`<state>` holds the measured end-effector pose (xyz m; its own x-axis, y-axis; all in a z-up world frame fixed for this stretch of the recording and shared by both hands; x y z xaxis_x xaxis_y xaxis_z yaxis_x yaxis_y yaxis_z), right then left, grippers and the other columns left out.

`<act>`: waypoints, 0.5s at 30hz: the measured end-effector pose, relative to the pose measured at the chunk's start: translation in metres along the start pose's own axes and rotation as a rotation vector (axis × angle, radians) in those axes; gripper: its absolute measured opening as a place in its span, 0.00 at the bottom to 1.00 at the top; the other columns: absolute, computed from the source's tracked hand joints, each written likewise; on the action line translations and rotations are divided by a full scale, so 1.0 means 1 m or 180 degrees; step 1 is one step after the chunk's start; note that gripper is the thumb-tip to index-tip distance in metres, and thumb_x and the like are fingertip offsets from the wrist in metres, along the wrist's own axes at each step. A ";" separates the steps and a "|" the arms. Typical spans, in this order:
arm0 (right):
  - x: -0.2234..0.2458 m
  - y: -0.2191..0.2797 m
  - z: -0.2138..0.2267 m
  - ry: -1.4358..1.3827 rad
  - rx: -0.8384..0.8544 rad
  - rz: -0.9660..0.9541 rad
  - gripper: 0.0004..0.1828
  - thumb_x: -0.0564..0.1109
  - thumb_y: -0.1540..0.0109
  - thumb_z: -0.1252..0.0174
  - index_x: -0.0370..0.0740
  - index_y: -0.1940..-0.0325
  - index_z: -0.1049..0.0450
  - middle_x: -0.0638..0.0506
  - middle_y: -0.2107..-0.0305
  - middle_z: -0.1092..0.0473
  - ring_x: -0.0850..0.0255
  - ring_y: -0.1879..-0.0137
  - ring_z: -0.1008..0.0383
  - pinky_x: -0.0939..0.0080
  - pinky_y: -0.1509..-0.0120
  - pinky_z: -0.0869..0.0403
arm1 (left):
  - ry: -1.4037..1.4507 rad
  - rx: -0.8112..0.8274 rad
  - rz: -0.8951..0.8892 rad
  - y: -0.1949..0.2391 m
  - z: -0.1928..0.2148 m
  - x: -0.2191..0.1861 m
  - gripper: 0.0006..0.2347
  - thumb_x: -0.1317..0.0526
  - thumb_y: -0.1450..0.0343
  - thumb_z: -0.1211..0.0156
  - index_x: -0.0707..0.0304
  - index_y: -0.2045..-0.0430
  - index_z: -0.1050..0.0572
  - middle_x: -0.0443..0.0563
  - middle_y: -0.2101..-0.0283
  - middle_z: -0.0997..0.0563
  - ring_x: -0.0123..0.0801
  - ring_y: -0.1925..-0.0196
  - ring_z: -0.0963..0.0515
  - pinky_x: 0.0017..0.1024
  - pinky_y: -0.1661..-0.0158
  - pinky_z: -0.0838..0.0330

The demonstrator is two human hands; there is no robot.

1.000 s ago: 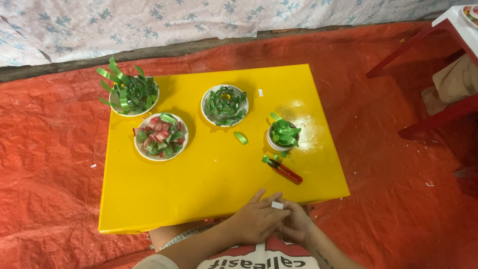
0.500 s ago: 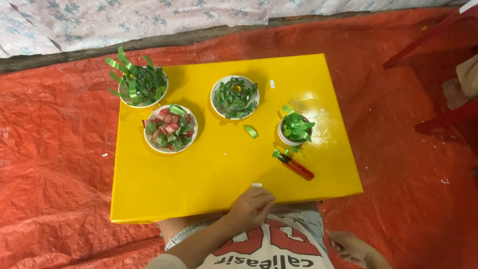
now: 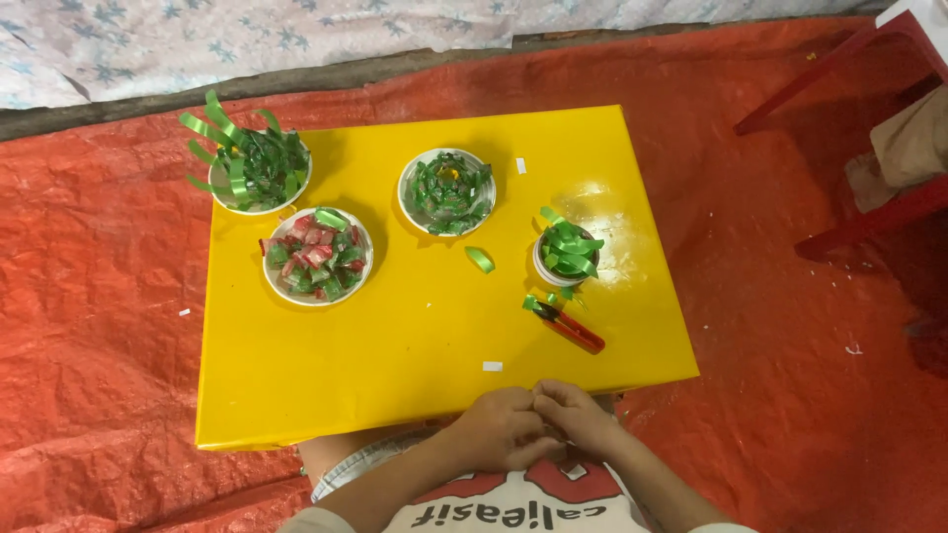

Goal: Wrapping small items into leaves and placing them into bowls on a table.

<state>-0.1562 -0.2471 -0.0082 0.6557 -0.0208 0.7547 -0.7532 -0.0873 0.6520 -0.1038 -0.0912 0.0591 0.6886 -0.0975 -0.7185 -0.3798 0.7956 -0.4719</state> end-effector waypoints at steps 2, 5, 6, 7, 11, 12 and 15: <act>0.018 0.000 -0.006 0.0285 -0.0136 0.0347 0.09 0.46 0.36 0.42 0.44 0.70 0.30 0.55 0.76 0.34 0.66 0.69 0.35 0.65 0.65 0.36 | -0.0112 -0.0061 0.0197 0.008 0.010 0.004 0.09 0.55 0.28 0.36 0.59 0.75 0.20 0.52 0.75 0.25 0.43 0.73 0.25 0.38 0.72 0.31; 0.063 0.008 -0.004 0.1349 -0.0683 0.0871 0.10 0.50 0.37 0.41 0.46 0.69 0.23 0.56 0.75 0.27 0.66 0.68 0.30 0.64 0.63 0.32 | -0.0608 -0.0094 0.0681 0.019 0.021 0.022 0.07 0.59 0.28 0.38 0.65 0.71 0.21 0.58 0.63 0.21 0.48 0.61 0.23 0.44 0.60 0.28; 0.081 0.013 -0.001 0.2128 -0.1107 0.1060 0.13 0.56 0.37 0.42 0.48 0.65 0.18 0.57 0.73 0.22 0.66 0.69 0.26 0.63 0.64 0.30 | -0.1012 -0.0056 0.0942 0.024 0.025 0.029 0.08 0.63 0.27 0.41 0.68 0.62 0.19 0.65 0.51 0.18 0.53 0.49 0.21 0.49 0.49 0.25; 0.074 0.002 0.007 0.2114 -0.1103 0.1044 0.13 0.56 0.37 0.42 0.48 0.65 0.18 0.57 0.73 0.22 0.66 0.69 0.26 0.63 0.64 0.30 | -0.1003 -0.0039 0.0952 0.031 0.018 0.034 0.08 0.63 0.27 0.41 0.68 0.62 0.19 0.65 0.51 0.18 0.53 0.49 0.21 0.49 0.49 0.25; 0.094 -0.030 0.032 0.3196 -0.1788 0.1539 0.22 0.63 0.35 0.45 0.50 0.47 0.20 0.56 0.68 0.22 0.57 0.66 0.23 0.53 0.65 0.28 | -0.1753 -0.0173 0.0989 0.033 0.009 0.054 0.12 0.64 0.25 0.46 0.69 0.51 0.23 0.61 0.50 0.22 0.53 0.50 0.25 0.46 0.49 0.29; 0.104 -0.034 0.032 0.3335 -0.1808 0.1662 0.20 0.61 0.34 0.45 0.49 0.48 0.21 0.56 0.74 0.25 0.56 0.68 0.25 0.52 0.70 0.31 | -0.1804 -0.0250 0.0990 0.032 0.007 0.056 0.12 0.65 0.26 0.46 0.71 0.50 0.24 0.61 0.52 0.23 0.51 0.53 0.25 0.43 0.52 0.28; 0.116 -0.038 0.041 0.3199 -0.1899 0.1296 0.17 0.64 0.35 0.44 0.51 0.60 0.22 0.54 0.77 0.27 0.55 0.70 0.28 0.53 0.69 0.36 | -0.1489 -0.0012 0.1260 0.032 0.007 0.062 0.13 0.69 0.27 0.48 0.73 0.49 0.23 0.62 0.55 0.22 0.51 0.54 0.25 0.43 0.53 0.27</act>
<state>-0.0494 -0.2875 0.0522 0.2354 0.8564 0.4595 -0.9716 0.2193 0.0890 -0.0691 -0.0676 0.0032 0.6928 0.4786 -0.5394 -0.6637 0.7157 -0.2175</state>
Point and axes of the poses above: each hand's wrist, its own y-axis away from the middle knuckle, its own z-axis out of the back of the hand, x = y × z, the point moved 4 cm from there along -y, towards the middle knuckle
